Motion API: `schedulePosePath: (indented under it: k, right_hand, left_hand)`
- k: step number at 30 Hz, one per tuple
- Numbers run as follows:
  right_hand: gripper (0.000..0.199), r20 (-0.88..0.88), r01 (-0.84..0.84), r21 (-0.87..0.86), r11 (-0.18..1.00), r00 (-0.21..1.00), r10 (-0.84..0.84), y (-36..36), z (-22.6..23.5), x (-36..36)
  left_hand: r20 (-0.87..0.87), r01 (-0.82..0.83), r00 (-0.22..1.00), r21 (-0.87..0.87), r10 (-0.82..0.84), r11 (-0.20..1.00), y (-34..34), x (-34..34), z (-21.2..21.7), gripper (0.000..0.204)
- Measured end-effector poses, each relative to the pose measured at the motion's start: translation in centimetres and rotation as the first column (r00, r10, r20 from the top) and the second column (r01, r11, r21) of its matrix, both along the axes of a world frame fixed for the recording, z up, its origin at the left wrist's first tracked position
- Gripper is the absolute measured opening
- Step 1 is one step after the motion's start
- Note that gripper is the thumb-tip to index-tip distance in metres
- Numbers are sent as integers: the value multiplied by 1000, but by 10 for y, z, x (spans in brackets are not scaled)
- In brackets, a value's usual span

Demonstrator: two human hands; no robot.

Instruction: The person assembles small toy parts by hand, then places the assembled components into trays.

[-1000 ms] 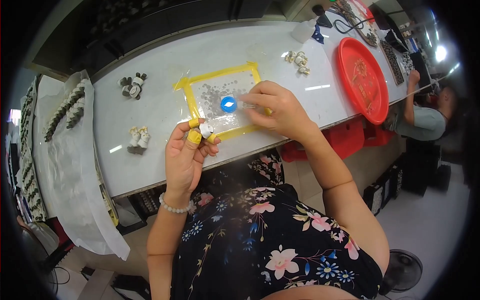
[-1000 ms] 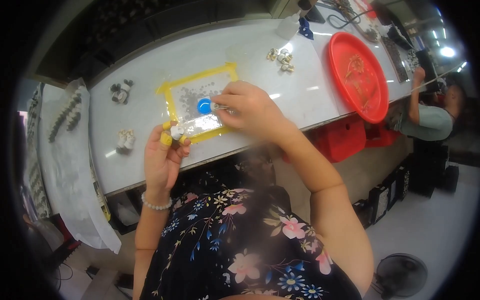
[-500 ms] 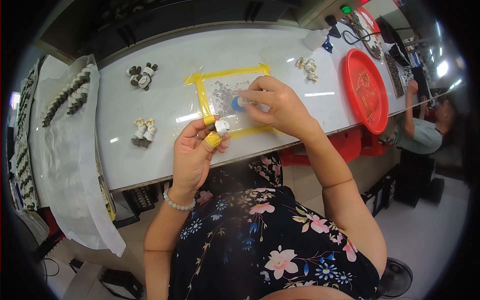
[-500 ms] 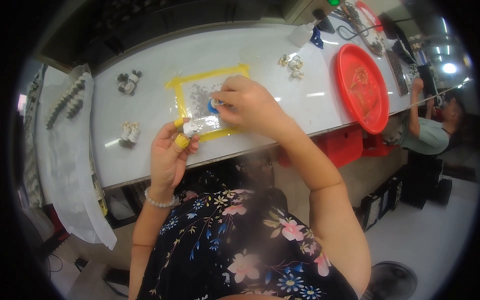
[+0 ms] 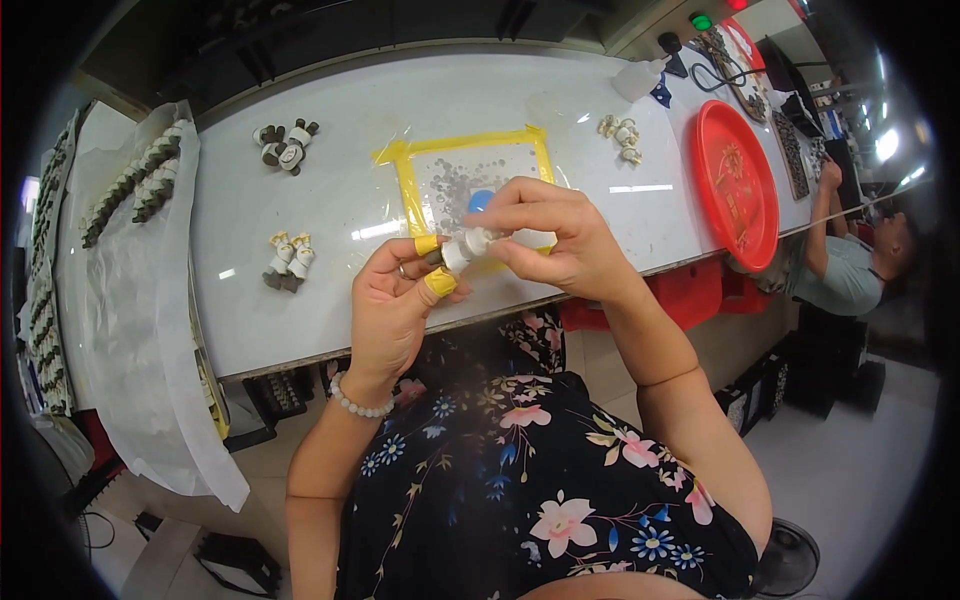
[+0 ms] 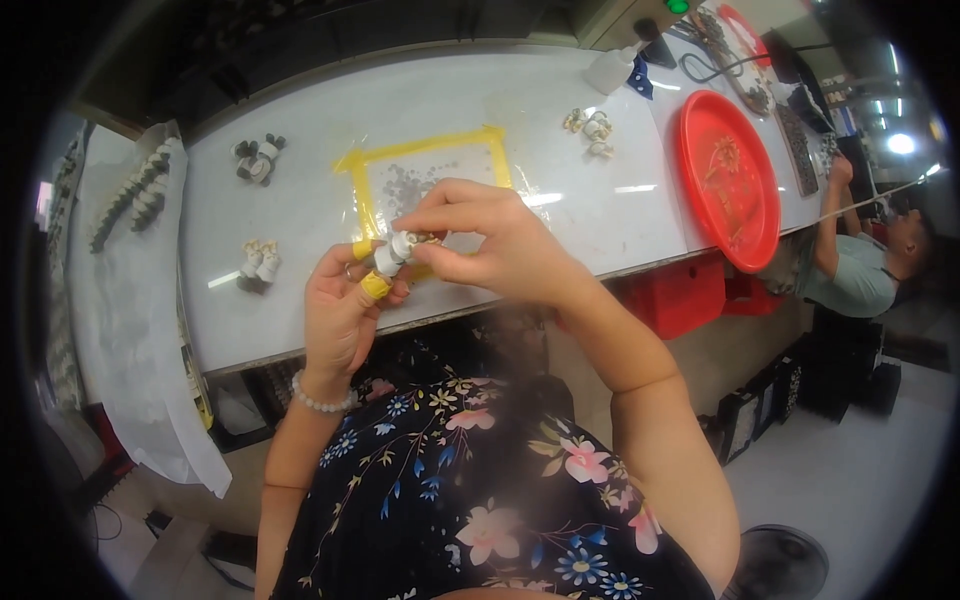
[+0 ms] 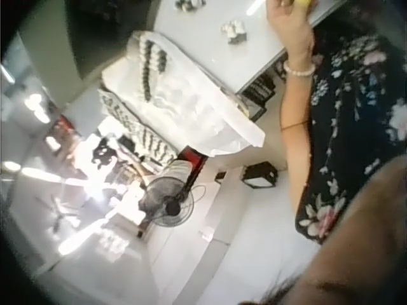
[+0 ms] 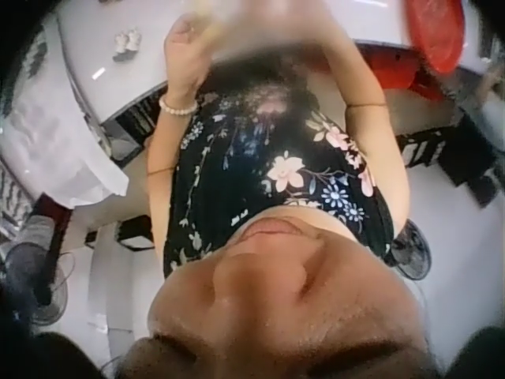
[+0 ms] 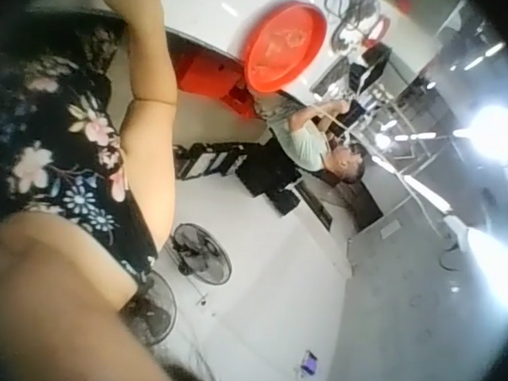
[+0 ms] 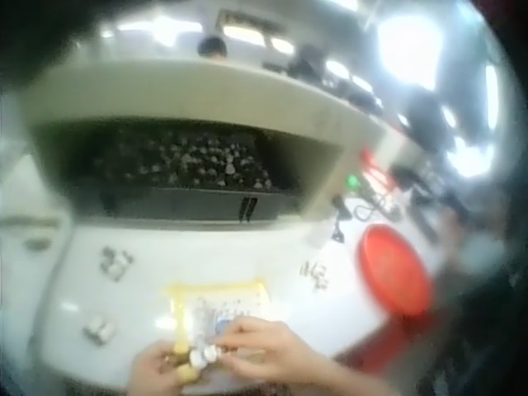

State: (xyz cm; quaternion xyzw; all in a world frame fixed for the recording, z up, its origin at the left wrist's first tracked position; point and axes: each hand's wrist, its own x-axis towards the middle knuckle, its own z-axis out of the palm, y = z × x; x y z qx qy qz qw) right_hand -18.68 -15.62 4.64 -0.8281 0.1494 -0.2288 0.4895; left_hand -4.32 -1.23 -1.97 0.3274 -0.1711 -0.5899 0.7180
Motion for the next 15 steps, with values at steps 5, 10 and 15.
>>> schedulePosePath:
  k: [5,10,15]
  right_hand:
    - [29,-6,-15,2,1000,1000,16,5,-3,0]
    - [27,-31,-28,82,996,999,30,8,-9,-4]
    - [27,-54,-27,23,999,998,28,5,-15,-9]
  left_hand:
    - [24,-35,999,-5,35,999,-1,-4,-1,28]
    - [105,-85,991,-28,87,996,0,-9,-2,23]
    - [194,-49,980,14,45,999,-2,-8,1,20]
